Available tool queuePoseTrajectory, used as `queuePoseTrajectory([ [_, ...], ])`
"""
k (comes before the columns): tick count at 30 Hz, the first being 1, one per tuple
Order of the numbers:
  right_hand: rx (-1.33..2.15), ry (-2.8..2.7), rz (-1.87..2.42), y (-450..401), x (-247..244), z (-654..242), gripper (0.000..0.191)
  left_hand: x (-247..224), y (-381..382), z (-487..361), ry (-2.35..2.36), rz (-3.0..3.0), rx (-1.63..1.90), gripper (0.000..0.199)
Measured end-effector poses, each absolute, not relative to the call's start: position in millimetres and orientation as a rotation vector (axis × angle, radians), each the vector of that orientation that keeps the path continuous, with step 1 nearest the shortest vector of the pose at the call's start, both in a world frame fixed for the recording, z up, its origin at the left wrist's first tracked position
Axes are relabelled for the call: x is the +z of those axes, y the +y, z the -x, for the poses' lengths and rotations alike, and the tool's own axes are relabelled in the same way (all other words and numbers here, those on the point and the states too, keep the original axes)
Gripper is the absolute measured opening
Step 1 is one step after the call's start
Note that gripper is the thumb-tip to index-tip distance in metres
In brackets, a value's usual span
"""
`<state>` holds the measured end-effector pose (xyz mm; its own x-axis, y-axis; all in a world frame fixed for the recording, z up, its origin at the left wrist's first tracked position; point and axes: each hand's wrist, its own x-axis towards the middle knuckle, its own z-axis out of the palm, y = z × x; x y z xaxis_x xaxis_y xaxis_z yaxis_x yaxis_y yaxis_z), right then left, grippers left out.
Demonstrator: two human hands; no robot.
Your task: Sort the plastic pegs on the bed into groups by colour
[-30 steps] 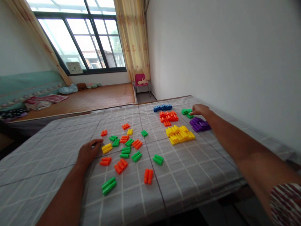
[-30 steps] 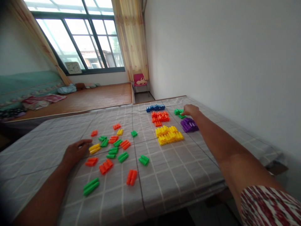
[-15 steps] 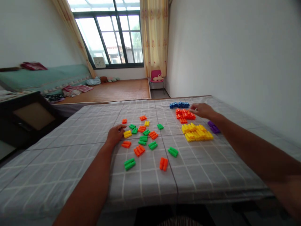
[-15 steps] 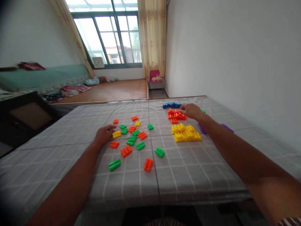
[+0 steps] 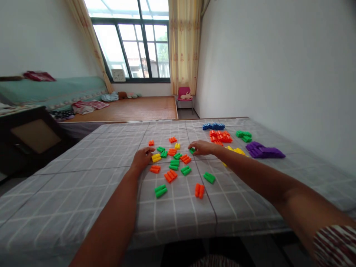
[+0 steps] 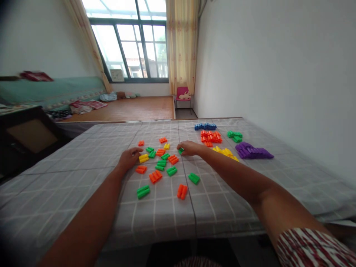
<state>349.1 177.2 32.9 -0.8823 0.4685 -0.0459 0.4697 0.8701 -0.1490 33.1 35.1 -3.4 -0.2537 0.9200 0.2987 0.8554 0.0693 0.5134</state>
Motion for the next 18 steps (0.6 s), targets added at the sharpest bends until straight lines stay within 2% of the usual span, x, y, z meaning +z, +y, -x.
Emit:
queuePoseTrajectory([
  [5, -0.262, 3.086, -0.846, 188, 46, -397, 0.043, -6, 39, -27, 2.245, -1.873, 0.897, 0.037],
  [9, -0.259, 3.074, -1.246, 229, 71, -476, 0.039, -4, 38, -26, 2.289, -1.864, 0.862, 0.038],
  [14, -0.151, 2.750, -1.888, 285, 82, -592, 0.041, -1, 36, -24, 2.319, -1.813, 0.839, 0.043],
  [18, -0.047, 2.516, -1.988, 306, 65, -650, 0.042, 2, 37, -22, 2.343, -1.753, 0.814, 0.046],
])
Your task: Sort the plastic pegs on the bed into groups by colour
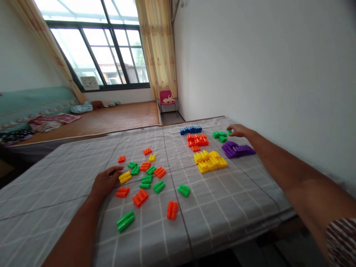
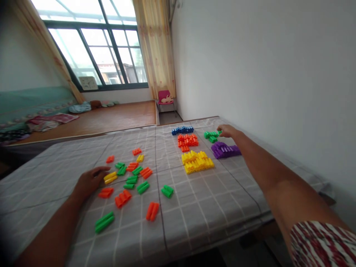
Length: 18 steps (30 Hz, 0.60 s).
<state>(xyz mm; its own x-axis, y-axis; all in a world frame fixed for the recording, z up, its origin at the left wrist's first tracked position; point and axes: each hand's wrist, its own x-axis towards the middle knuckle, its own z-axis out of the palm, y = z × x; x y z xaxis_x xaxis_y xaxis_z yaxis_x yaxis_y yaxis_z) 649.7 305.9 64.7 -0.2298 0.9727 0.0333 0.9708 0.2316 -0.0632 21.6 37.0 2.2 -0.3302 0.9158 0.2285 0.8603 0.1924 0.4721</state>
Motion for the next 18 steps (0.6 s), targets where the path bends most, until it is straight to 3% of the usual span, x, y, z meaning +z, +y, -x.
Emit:
queuePoseTrajectory([
  [8, 0.178, -2.547, 1.927, 317, 27, -666, 0.050, 0, 38, -15, 2.305, -1.695, 0.860, 0.045],
  [18, 0.090, -2.360, 1.884, 319, 18, -673, 0.070, 2, 36, -20, 2.305, -1.728, 0.842, 0.047],
])
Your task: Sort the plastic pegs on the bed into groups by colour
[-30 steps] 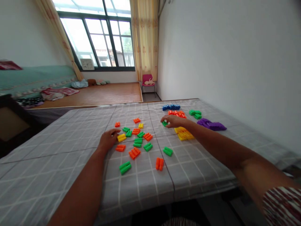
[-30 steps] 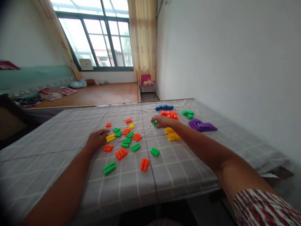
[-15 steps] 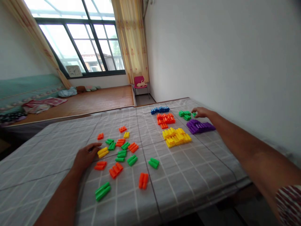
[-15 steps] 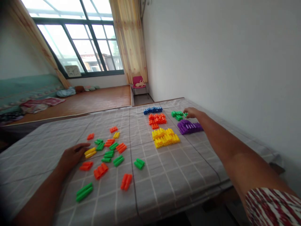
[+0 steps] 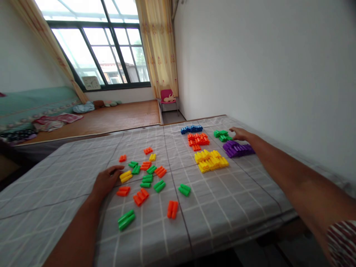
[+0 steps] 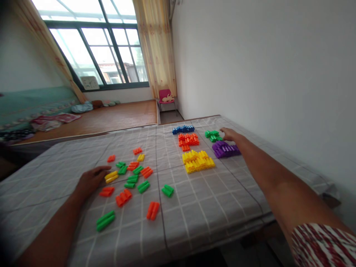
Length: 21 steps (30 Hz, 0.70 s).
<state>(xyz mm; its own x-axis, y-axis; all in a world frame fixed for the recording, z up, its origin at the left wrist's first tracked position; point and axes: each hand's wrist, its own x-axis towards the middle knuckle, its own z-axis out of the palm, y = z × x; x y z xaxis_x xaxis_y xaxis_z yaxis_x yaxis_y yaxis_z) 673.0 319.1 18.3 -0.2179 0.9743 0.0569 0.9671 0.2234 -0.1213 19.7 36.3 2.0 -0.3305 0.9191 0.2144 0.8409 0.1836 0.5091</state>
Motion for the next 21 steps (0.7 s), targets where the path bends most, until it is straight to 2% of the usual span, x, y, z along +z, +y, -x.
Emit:
queuePoseTrajectory([
  [11, 0.030, -2.246, 1.969, 299, 18, -645, 0.059, -1, 35, -25, 2.266, -1.798, 0.878, 0.041],
  [16, 0.007, -2.124, 2.008, 293, 43, -637, 0.049, -7, 38, -23, 2.258, -1.788, 0.922, 0.037],
  [21, -0.116, -2.156, 1.668, 275, 79, -578, 0.037, -9, 40, -27, 2.239, -1.829, 0.912, 0.035],
])
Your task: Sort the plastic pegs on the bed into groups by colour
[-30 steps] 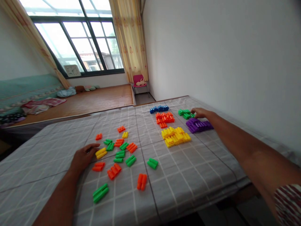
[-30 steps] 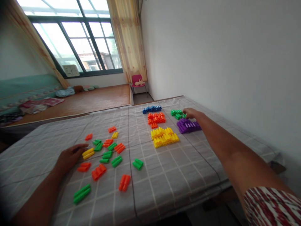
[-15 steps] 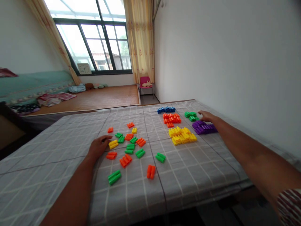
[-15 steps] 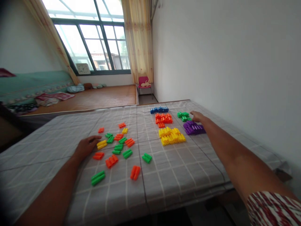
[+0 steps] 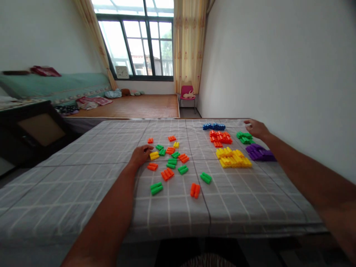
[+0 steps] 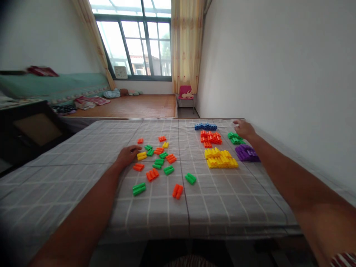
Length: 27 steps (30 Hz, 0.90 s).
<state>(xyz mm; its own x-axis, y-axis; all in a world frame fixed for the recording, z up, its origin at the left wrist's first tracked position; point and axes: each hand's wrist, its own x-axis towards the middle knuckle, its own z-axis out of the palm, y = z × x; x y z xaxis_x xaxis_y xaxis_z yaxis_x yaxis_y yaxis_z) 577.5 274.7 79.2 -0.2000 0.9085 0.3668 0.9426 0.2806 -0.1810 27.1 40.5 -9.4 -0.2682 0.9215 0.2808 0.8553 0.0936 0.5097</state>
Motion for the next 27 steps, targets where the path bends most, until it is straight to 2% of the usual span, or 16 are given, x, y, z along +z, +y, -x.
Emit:
queuePoseTrajectory([
  [7, 0.252, -2.733, 0.857, 169, 71, -397, 0.027, -11, 39, -32, 2.230, -1.828, 0.939, 0.035],
  [10, 0.269, -2.882, 0.855, 130, 56, -338, 0.030, -12, 37, -32, 2.217, -1.823, 0.955, 0.034],
  [14, 0.101, -2.967, 1.034, 111, 45, -293, 0.042, -11, 36, -32, 2.215, -1.820, 0.958, 0.034],
  [17, 0.037, -2.959, 1.100, 109, 44, -281, 0.043, -7, 36, -34, 2.215, -1.826, 0.933, 0.034],
  [21, 0.178, -2.947, 0.913, 116, 51, -296, 0.043, -4, 35, -33, 2.209, -1.845, 0.910, 0.035],
  [24, 0.353, -2.825, 0.833, 133, 59, -336, 0.041, -5, 36, -29, 2.205, -1.834, 0.911, 0.036],
  [27, 0.421, -2.630, 0.971, 167, 68, -402, 0.040, -6, 38, -25, 2.219, -1.826, 0.893, 0.036],
])
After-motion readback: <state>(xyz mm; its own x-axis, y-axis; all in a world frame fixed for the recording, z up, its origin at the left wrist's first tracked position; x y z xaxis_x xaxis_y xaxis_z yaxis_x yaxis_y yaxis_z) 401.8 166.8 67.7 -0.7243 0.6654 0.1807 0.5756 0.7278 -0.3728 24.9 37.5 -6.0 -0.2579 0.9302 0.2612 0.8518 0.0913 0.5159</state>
